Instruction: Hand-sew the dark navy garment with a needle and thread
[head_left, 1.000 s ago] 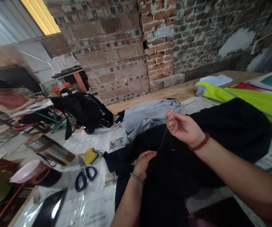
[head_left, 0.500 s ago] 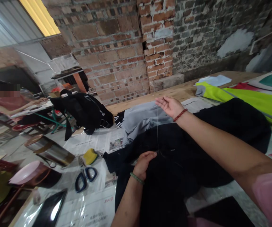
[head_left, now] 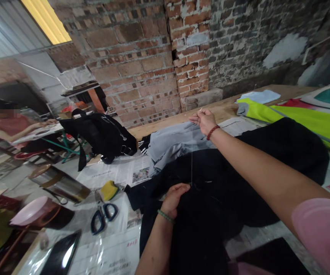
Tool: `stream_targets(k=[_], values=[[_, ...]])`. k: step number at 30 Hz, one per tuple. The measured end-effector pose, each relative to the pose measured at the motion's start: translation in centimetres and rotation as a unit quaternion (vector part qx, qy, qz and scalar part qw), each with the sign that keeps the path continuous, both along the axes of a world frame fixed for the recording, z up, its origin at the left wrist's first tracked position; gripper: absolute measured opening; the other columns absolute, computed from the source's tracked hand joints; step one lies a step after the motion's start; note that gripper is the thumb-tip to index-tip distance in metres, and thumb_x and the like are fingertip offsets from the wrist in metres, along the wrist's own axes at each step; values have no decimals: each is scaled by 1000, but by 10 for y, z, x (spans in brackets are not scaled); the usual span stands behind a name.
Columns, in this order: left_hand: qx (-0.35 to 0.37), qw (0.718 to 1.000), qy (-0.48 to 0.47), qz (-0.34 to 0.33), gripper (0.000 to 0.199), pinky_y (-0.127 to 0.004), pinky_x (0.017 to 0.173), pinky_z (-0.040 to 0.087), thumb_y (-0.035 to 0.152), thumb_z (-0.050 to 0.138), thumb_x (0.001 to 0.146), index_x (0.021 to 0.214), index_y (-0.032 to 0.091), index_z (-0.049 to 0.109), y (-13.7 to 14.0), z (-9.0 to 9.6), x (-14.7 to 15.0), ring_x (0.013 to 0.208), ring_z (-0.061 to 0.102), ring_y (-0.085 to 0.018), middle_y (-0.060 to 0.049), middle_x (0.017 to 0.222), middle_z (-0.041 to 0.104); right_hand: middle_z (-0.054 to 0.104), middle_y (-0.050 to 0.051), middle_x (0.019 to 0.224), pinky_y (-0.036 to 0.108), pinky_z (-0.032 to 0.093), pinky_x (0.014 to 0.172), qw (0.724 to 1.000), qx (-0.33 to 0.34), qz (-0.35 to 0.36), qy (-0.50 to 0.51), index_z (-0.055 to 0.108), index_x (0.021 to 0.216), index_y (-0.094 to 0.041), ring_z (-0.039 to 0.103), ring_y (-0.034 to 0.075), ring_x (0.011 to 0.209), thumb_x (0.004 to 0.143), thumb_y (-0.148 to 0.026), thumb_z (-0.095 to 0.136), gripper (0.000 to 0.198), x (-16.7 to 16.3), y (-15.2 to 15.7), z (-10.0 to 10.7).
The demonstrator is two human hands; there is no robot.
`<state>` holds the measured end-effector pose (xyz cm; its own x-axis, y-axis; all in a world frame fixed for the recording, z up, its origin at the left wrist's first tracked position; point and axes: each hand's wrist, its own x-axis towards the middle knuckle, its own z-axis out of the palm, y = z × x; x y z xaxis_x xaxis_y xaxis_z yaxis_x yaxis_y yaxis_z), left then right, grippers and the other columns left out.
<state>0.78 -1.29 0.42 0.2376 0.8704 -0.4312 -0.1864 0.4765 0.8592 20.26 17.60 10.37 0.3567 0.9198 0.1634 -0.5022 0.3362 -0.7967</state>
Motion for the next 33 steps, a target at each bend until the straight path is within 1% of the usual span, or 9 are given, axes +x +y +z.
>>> stream_targets(k=[9, 11, 14, 16, 19, 21, 23, 27, 33], values=[[2, 1000, 14, 2, 19, -22, 55, 42, 27, 73, 54, 65, 13, 66, 0, -3, -1, 52, 56, -11, -1, 58, 64, 49, -9, 53, 21, 48, 53, 997, 35, -70, -24, 38, 73, -19, 56, 6, 42, 78, -12, 38, 9, 6, 11, 4], [2, 1000, 17, 0, 19, -22, 55, 42, 26, 73, 53, 65, 13, 66, 1, -2, -1, 53, 56, -11, -1, 58, 64, 49, -9, 54, 20, 47, 52, 996, 46, -57, -42, 38, 73, -19, 55, 5, 41, 78, -13, 40, 8, 2, 8, 6], [0, 1000, 15, 5, 18, -23, 55, 41, 25, 72, 53, 64, 13, 65, 1, -1, -1, 52, 55, -12, -1, 57, 63, 50, -9, 55, 17, 45, 47, 992, 45, 26, -115, 40, 74, -19, 53, 4, 39, 77, -15, 42, 5, -10, -13, 3], [5, 1000, 6, 18, 14, -23, 55, 40, 23, 70, 53, 63, 14, 65, 1, 0, -3, 53, 55, -12, -1, 57, 62, 52, -7, 58, 16, 42, 41, 973, 44, 99, -205, 43, 77, -19, 52, 5, 38, 77, -18, 43, 1, -20, -40, -5], [14, 999, -9, 32, 10, -22, 53, 38, 18, 66, 54, 62, 15, 64, 1, 2, -6, 53, 53, -12, 1, 55, 60, 55, -5, 65, 15, 38, 39, 914, 74, 155, -368, 48, 84, -19, 50, 5, 38, 79, -22, 42, 8, -30, -91, -22], [18, 999, -9, 28, 10, -21, 50, 36, 16, 65, 53, 62, 15, 63, 0, 3, -7, 50, 51, -10, 2, 52, 57, 56, -4, 65, 17, 40, 46, 867, 120, 135, -464, 52, 86, -19, 50, 4, 41, 80, -22, 42, 11, -32, -126, -35], [27, 999, 4, 19, 9, -20, 49, 35, 16, 66, 53, 61, 15, 62, 0, 5, -8, 48, 49, -9, 3, 51, 55, 58, -2, 69, 19, 42, 56, 836, 145, 98, -520, 54, 88, -19, 55, 7, 54, 82, -21, 42, 14, -31, -156, -45], [75, 994, 78, 32, 11, -19, 48, 33, 18, 67, 55, 64, 14, 63, -2, 9, -8, 49, 47, -8, 3, 52, 55, 63, 2, 78, 21, 42, 66, 813, 126, 80, -563, 56, 90, -21, 59, 12, 70, 84, -25, 40, 18, -27, -198, -65], [107, 987, 116, 41, 13, -18, 45, 31, 23, 69, 55, 63, 15, 62, -5, 11, -4, 44, 45, -7, 5, 49, 53, 63, 1, 70, 22, 40, 60, 790, 16, 128, -599, 58, 84, -21, 58, 13, 62, 84, -26, 39, 20, -30, -226, -95]])
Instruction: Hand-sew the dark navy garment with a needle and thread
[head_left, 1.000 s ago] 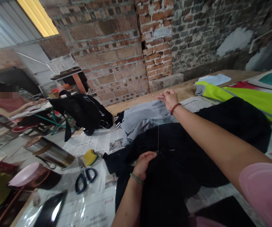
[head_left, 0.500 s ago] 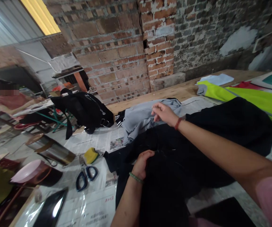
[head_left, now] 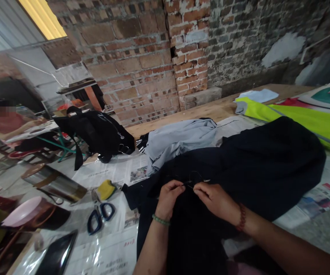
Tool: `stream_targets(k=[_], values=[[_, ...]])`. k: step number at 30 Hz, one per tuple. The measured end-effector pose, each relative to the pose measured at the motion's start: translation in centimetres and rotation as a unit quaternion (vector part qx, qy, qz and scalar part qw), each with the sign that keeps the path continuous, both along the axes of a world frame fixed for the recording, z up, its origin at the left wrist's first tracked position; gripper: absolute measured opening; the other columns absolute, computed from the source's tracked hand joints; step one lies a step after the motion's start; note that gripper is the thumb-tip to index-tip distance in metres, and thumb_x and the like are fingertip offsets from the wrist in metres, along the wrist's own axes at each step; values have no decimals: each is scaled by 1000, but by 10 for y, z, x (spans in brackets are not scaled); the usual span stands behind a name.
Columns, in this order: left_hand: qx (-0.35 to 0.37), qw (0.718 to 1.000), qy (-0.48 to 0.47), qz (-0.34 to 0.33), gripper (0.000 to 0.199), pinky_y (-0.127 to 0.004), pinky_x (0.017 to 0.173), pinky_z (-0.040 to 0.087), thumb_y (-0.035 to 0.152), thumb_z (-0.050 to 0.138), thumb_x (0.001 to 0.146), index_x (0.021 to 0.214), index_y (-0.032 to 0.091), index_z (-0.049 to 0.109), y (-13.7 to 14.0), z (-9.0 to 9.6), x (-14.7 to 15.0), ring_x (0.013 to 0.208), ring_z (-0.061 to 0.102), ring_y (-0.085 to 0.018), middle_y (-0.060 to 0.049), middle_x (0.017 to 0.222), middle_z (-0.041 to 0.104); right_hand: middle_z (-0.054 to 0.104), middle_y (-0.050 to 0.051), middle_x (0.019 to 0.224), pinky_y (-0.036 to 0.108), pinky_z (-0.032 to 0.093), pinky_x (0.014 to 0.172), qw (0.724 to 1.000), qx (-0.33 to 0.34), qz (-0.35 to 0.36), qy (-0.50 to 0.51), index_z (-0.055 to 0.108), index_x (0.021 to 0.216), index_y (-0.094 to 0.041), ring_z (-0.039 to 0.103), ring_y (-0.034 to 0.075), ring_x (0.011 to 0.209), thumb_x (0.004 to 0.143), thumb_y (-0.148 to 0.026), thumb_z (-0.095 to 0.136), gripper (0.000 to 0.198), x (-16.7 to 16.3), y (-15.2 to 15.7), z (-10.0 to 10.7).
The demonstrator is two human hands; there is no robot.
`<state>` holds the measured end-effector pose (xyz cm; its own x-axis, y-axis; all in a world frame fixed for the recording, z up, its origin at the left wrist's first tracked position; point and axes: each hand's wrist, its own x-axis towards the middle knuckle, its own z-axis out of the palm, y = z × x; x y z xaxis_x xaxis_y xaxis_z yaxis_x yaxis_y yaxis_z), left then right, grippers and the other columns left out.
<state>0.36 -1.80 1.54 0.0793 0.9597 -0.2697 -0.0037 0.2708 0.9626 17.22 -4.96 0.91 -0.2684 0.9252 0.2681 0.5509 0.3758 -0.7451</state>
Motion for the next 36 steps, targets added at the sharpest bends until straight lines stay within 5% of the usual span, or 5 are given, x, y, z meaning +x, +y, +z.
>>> stream_targets(k=[15, 26, 36], values=[[104, 990, 89, -15, 11, -19, 49, 34, 24, 66, 57, 63, 16, 63, -2, 0, 4, 51, 46, -8, 4, 54, 54, 60, 0, 62, 21, 35, 55, 998, -50, -17, -19, 57, 77, -19, 54, 12, 57, 82, -24, 37, 21, -10, 1, -2], [278, 929, 234, -75, 9, -23, 60, 42, 16, 58, 65, 67, 20, 67, -5, 4, 5, 64, 55, -12, 0, 66, 61, 57, 1, 59, 21, 34, 54, 997, -67, -28, -12, 55, 71, -17, 53, 11, 56, 82, -21, 38, 21, -15, 8, 4], [305, 924, 223, -46, 13, -24, 63, 43, 14, 56, 67, 70, 21, 67, -4, 0, 7, 67, 56, -14, -2, 69, 61, 62, 7, 86, 28, 39, 68, 990, -19, -44, -136, 55, 93, -19, 58, 19, 78, 82, -22, 39, 20, 5, 2, 27]])
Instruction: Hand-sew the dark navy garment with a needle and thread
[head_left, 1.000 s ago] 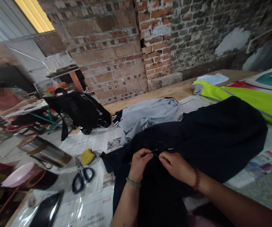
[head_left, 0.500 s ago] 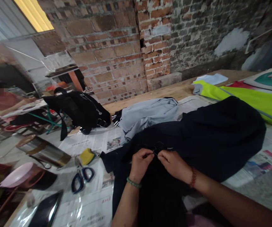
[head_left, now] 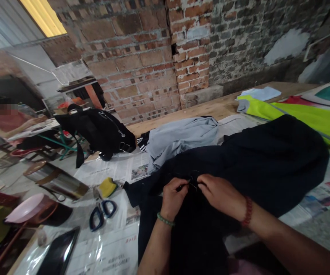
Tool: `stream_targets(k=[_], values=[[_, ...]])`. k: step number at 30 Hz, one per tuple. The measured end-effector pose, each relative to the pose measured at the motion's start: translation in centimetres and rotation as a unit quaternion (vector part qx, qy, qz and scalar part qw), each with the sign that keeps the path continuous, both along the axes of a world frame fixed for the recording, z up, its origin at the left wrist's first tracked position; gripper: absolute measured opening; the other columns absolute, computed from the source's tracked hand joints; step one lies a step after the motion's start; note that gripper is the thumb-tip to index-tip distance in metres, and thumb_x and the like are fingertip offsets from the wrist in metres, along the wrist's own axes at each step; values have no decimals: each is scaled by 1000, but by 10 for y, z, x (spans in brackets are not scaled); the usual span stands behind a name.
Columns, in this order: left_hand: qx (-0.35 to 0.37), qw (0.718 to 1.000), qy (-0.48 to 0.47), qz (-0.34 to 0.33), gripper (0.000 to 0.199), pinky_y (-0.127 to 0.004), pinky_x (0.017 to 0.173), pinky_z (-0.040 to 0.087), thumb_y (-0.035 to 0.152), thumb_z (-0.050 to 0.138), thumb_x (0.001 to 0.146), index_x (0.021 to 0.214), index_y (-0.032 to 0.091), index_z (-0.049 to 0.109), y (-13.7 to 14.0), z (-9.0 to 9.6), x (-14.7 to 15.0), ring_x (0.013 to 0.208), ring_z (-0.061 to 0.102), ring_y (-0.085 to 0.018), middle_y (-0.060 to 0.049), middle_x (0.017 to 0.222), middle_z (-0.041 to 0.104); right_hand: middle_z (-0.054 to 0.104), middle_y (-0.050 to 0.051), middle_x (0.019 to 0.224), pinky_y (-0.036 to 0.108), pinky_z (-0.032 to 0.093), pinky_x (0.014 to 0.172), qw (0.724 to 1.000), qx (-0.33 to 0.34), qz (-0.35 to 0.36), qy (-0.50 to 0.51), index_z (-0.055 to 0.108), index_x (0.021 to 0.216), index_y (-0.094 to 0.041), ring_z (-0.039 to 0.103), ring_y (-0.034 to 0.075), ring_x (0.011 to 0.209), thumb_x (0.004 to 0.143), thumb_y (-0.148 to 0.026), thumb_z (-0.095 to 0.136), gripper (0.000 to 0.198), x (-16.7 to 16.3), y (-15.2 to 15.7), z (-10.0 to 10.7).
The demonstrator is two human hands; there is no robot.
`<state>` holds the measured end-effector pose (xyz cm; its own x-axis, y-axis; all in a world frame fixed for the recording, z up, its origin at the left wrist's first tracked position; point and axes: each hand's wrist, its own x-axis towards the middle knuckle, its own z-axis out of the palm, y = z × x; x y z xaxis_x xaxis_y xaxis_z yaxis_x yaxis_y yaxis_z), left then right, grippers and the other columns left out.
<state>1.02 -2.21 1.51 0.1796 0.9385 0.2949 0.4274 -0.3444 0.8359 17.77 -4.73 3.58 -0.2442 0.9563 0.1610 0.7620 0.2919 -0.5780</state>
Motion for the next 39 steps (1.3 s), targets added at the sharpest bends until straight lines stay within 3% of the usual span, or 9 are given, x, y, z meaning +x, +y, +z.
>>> stream_targets(k=[3, 5, 8, 11, 21, 25, 29, 35, 39], values=[[19, 1000, -4, -16, 14, -25, 63, 43, 16, 56, 68, 72, 22, 68, -2, 3, 1, 67, 55, -14, -2, 70, 60, 60, 7, 98, 32, 39, 81, 994, 87, -4, 68, 54, 97, -19, 55, 19, 91, 80, -16, 37, 24, 10, 17, 13], [38, 999, -1, -31, 14, -25, 63, 43, 17, 55, 70, 73, 23, 68, -4, 5, 2, 67, 55, -14, -2, 69, 60, 58, 7, 102, 33, 37, 87, 984, 101, 17, 147, 51, 102, -19, 52, 17, 98, 79, -12, 36, 28, 10, 35, 13], [73, 996, 16, -47, 16, -24, 61, 43, 16, 53, 72, 74, 23, 68, -6, 6, 3, 66, 55, -14, -3, 69, 60, 59, 6, 102, 32, 40, 84, 964, -4, 78, 255, 44, 112, -18, 55, 14, 93, 79, -13, 35, 34, 2, 56, 3], [98, 994, 30, -44, 18, -24, 61, 43, 15, 52, 73, 76, 22, 68, -6, 5, 2, 67, 56, -14, -4, 71, 60, 58, 5, 96, 29, 44, 75, 934, -97, 105, 326, 39, 116, -17, 59, 10, 73, 80, -16, 35, 37, -4, 62, -10], [112, 993, 44, 22, 18, -24, 63, 43, 14, 51, 73, 76, 22, 67, -6, -2, 6, 66, 55, -14, -4, 71, 61, 55, 2, 89, 22, 44, 57, 909, -123, -69, 391, 47, 106, -16, 55, 5, 48, 72, -20, 44, 35, 4, 30, -16], [115, 992, 46, 29, 19, -23, 62, 42, 15, 50, 73, 77, 22, 67, -8, -5, 8, 65, 55, -14, -4, 70, 60, 58, 0, 63, 21, 41, 55, 882, -227, -26, 412, 56, 97, -11, 54, 7, 46, 71, -25, 51, 31, 2, 29, -18], [119, 991, 52, 20, 20, -24, 63, 43, 14, 49, 74, 78, 23, 67, -10, -7, 9, 66, 56, -14, -4, 72, 60, 52, -3, 46, 19, 35, 48, 878, -260, 30, 401, 64, 83, -11, 47, 7, 42, 69, -30, 56, 25, 1, 31, -20], [80, 996, 24, 21, 18, -24, 65, 43, 15, 53, 70, 78, 23, 67, -8, -7, 10, 67, 56, -14, -4, 73, 61, 49, -6, 44, 18, 30, 41, 886, -239, 4, 398, 60, 69, -13, 41, 5, 36, 67, -30, 57, 17, -8, 33, -16], [-64, 996, -39, 42, 12, -24, 64, 42, 21, 59, 66, 74, 20, 68, -3, -8, 8, 66, 56, -14, -2, 71, 64, 46, -7, 41, 18, 31, 41, 884, -212, -27, 415, 51, 65, -15, 41, 5, 33, 71, -28, 51, 15, -12, 37, -18]])
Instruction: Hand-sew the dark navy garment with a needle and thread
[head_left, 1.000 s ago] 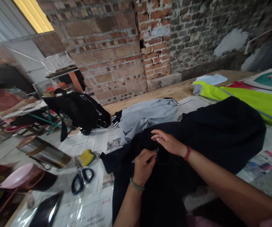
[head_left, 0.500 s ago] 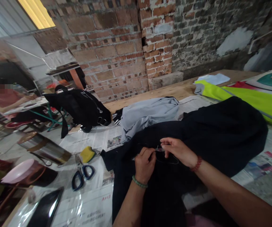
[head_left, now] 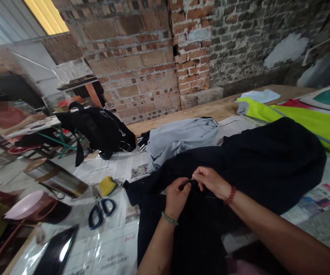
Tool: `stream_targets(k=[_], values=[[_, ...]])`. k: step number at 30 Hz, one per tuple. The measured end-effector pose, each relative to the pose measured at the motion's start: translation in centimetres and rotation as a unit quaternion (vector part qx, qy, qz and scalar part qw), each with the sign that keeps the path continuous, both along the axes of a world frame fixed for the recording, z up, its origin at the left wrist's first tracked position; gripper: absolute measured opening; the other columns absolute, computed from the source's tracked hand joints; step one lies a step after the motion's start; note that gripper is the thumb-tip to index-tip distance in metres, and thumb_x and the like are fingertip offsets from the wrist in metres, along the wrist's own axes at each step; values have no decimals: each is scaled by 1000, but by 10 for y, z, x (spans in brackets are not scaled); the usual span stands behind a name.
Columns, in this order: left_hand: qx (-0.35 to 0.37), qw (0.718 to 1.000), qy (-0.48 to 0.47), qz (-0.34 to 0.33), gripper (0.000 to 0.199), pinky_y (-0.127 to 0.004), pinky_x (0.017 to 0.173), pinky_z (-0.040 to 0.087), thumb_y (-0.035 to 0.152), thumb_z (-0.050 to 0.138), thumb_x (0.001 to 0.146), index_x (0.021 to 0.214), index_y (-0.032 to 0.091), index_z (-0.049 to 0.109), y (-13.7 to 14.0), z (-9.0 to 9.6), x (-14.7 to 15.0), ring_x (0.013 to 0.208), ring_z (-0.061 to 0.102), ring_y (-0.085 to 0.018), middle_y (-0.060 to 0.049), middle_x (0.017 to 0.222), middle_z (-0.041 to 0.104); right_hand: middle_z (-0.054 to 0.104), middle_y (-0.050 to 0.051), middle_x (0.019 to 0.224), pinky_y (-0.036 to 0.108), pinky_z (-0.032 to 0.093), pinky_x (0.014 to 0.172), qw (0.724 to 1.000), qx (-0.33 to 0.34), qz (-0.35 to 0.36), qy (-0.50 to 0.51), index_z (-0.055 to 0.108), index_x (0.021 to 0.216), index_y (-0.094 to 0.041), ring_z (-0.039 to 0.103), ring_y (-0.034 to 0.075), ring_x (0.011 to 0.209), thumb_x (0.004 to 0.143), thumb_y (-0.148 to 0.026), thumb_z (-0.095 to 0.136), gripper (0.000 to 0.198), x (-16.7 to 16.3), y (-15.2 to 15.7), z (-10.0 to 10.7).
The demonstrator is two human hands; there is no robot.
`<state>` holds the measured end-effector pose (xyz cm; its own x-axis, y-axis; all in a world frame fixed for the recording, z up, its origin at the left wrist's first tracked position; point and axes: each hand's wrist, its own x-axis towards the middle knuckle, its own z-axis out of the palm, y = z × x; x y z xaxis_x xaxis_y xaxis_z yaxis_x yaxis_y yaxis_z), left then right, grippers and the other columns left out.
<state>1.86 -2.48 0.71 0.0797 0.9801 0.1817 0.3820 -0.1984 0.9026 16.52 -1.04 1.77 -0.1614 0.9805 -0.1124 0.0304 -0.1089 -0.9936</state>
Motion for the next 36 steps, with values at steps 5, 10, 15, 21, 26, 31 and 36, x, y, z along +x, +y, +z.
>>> stream_targets(k=[5, 10, 15, 21, 26, 31, 36], values=[[-193, 971, -141, -35, 15, -20, 47, 35, 30, 65, 61, 64, 15, 66, 3, 1, -4, 48, 47, -9, 2, 55, 57, 57, -3, 59, 18, 32, 40, 997, 6, -26, 69, 45, 64, -15, 42, 3, 33, 72, -30, 49, 17, -3, 10, -4], [-224, 955, -193, -12, 14, -19, 48, 33, 27, 69, 55, 60, 14, 64, 3, 6, -8, 47, 45, -7, 3, 51, 55, 54, -4, 55, 16, 28, 35, 993, 6, -46, 112, 45, 62, -15, 40, 2, 31, 71, -28, 51, 18, -6, 24, -1], [-230, 952, -201, -7, 12, -19, 50, 33, 24, 70, 54, 58, 15, 64, 6, 4, -11, 50, 46, -8, 4, 52, 55, 57, -3, 59, 15, 30, 33, 987, -10, -7, 161, 44, 69, -15, 47, 4, 33, 74, -29, 52, 16, -1, 33, 11], [-222, 954, -201, -20, 10, -19, 53, 34, 23, 68, 58, 60, 14, 64, 6, 2, -12, 52, 46, -7, 3, 52, 55, 60, -2, 61, 18, 44, 39, 971, -50, 77, 220, 47, 85, -17, 59, 10, 45, 79, -25, 51, 11, 7, 47, 24], [-232, 950, -209, -15, 14, -20, 50, 34, 25, 69, 56, 61, 13, 64, 7, 3, -12, 52, 47, -8, 2, 54, 56, 63, 1, 66, 21, 50, 49, 970, -56, 96, 216, 51, 80, -14, 63, 12, 57, 79, -10, 50, 4, 16, 73, 36], [-243, 946, -216, -9, 14, -20, 50, 35, 25, 69, 55, 60, 14, 63, 7, 2, -13, 51, 48, -8, 2, 53, 56, 64, 2, 70, 23, 50, 46, 976, -35, 83, 197, 49, 79, -16, 64, 14, 60, 81, -14, 49, 2, 23, 101, 50], [-254, 939, -233, -8, 12, -19, 51, 35, 23, 70, 55, 59, 14, 63, 8, 0, -14, 50, 48, -8, 3, 52, 56, 63, 2, 70, 25, 51, 50, 984, 7, 41, 172, 47, 76, -15, 63, 12, 59, 83, -12, 45, 8, 26, 122, 69]])
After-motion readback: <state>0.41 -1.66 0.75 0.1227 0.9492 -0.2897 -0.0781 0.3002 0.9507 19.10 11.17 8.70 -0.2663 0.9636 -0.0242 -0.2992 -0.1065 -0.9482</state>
